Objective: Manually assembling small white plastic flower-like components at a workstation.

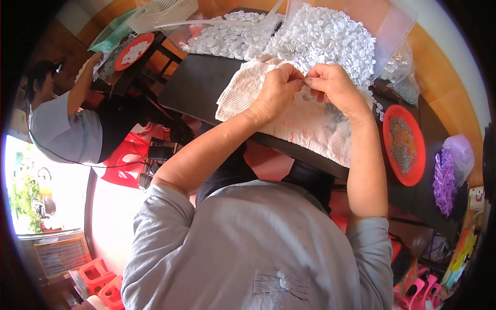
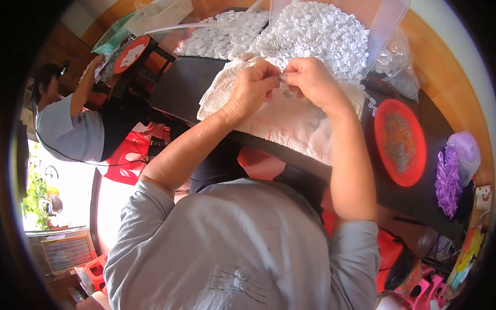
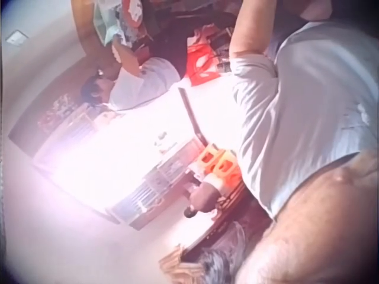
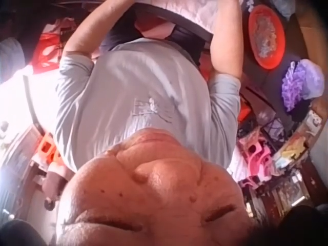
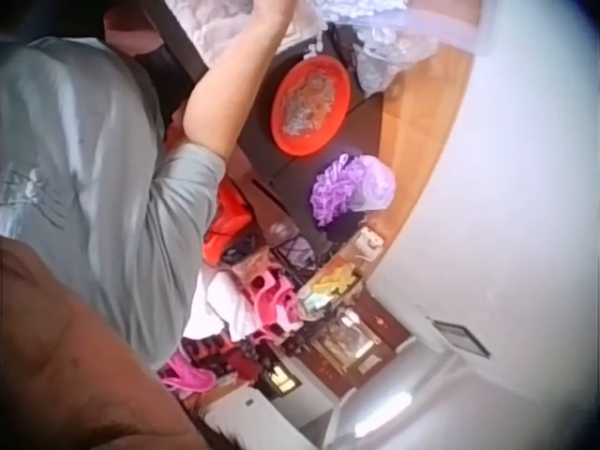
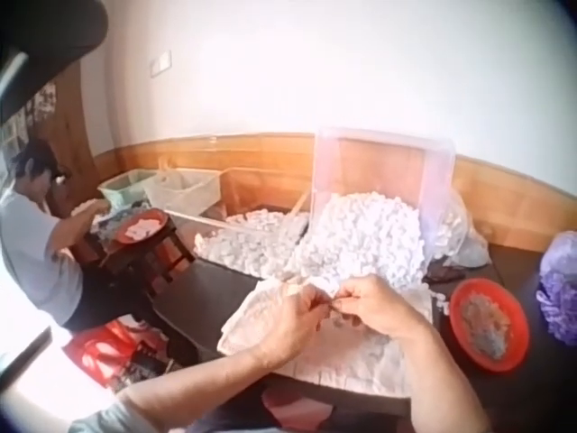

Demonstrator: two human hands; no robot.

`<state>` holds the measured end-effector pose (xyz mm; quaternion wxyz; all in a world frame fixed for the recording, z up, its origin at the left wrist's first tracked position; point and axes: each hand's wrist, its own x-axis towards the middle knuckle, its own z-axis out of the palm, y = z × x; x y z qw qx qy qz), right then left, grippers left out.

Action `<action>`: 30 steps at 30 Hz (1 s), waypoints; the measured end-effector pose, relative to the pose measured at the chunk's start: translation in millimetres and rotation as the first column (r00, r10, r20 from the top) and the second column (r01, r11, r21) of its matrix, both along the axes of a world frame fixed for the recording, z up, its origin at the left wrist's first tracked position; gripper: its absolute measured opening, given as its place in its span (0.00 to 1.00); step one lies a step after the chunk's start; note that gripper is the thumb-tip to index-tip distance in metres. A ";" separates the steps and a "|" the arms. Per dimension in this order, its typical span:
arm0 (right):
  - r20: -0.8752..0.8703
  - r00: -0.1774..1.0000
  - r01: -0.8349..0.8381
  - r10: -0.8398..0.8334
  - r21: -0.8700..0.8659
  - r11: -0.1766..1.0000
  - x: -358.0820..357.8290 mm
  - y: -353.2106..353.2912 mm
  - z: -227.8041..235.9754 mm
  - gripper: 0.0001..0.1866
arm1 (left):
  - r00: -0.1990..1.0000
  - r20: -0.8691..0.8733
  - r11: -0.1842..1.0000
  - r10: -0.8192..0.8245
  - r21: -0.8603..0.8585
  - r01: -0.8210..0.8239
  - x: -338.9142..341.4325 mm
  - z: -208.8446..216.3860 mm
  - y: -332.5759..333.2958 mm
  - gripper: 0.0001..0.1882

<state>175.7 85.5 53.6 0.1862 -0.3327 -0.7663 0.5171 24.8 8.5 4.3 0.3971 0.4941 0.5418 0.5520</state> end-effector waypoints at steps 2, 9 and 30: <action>0.009 1.000 -0.019 0.019 0.024 1.000 -1.0 5.2 -6.6 0.04 | 1.000 0.005 0.996 0.029 0.085 -0.029 1.3 -14.9 3.0 0.04; 0.108 0.994 -0.027 0.020 0.069 0.997 1.1 11.8 -7.6 0.03 | 0.999 0.041 0.985 -0.013 0.175 0.005 0.8 -19.3 3.1 0.06; -0.098 0.983 0.165 -0.154 0.116 0.980 16.4 -0.6 -4.7 0.02 | 0.568 -0.811 0.869 0.143 0.378 0.321 13.9 -15.2 -14.4 0.04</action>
